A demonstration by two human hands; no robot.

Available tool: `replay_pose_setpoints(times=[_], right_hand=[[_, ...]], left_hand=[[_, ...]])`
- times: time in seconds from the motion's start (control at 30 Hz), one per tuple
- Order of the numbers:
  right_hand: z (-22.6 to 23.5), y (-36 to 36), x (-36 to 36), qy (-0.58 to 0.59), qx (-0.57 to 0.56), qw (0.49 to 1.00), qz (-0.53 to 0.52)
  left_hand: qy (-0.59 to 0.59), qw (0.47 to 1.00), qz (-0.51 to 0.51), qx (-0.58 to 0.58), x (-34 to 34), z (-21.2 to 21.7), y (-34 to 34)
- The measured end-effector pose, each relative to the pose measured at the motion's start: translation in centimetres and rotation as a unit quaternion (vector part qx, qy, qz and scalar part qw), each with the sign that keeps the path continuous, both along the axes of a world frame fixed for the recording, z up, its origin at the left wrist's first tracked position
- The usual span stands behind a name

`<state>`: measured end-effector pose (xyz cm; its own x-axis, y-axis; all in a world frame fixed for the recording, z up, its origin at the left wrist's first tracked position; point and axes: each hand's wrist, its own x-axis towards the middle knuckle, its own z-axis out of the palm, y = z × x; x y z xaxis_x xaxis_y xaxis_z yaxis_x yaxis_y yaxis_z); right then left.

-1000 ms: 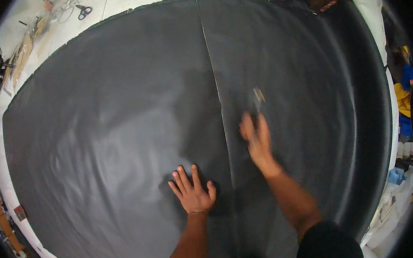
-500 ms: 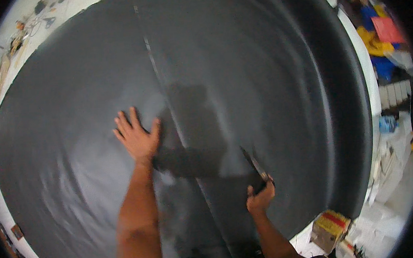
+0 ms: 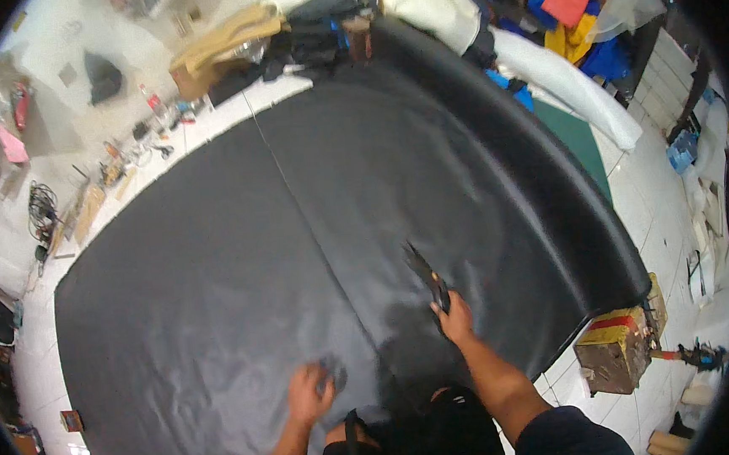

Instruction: The person draws on a cardboard strip using a pen and unfolds a large black sheet of fabric on the floor. The person then cuts the fabric sheet using shears and folds the cut material.

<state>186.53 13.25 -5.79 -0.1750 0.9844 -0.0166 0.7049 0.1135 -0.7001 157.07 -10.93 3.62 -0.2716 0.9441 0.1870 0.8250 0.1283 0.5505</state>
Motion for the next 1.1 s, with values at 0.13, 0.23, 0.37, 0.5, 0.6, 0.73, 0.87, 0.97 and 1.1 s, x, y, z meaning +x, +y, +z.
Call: replay_pose_setpoints(times=[0.13, 0.23, 0.37, 0.5, 0.6, 0.73, 0.87, 0.97, 1.1], right_hand=[[4.6, -12.7, 13.4, -0.059, -0.086, 0.995, -0.007], [1.6, -23.2, 27.0, -0.069, -0.032, 0.997, 0.011], [1.0, -36.6, 36.4, -0.212, -0.237, 0.945, -0.082], [-5.0, -44.4, 39.6, -0.128, -0.18, 0.955, -0.198], [-8.7, -46.4, 39.3, -0.056, -0.204, 0.917, -0.337], [-15.1, -46.5, 42.8, -0.298, -0.33, 0.886, -0.134], [-8.0, -43.4, 38.2, -0.316, -0.389, 0.865, 0.036], [-8.3, -39.6, 38.7, -0.444, -0.187, 0.863, 0.15], [0.0, -32.4, 25.2, -0.077, -0.224, 0.968, 0.081]], left_hand=[[-0.023, 0.995, 0.082, -0.049, 3.8, -2.9, -18.6], [-0.071, 0.989, 0.127, -0.04, 4.9, -2.9, -25.5], [-0.12, 0.946, 0.298, -0.034, 5.4, -2.4, -34.8], [-0.163, 0.902, 0.395, -0.057, 8.5, -1.1, -40.3], [-0.14, 0.923, 0.353, -0.068, 9.9, 0.0, -40.6], [-0.196, 0.935, 0.286, -0.077, 12.4, 3.2, -34.8], [-0.182, 0.946, 0.259, -0.067, 13.4, 7.4, -32.2], [-0.142, 0.971, 0.193, -0.023, 15.1, 8.3, -29.3], [0.051, 0.985, 0.145, -0.08, 17.0, 10.1, -29.2]])
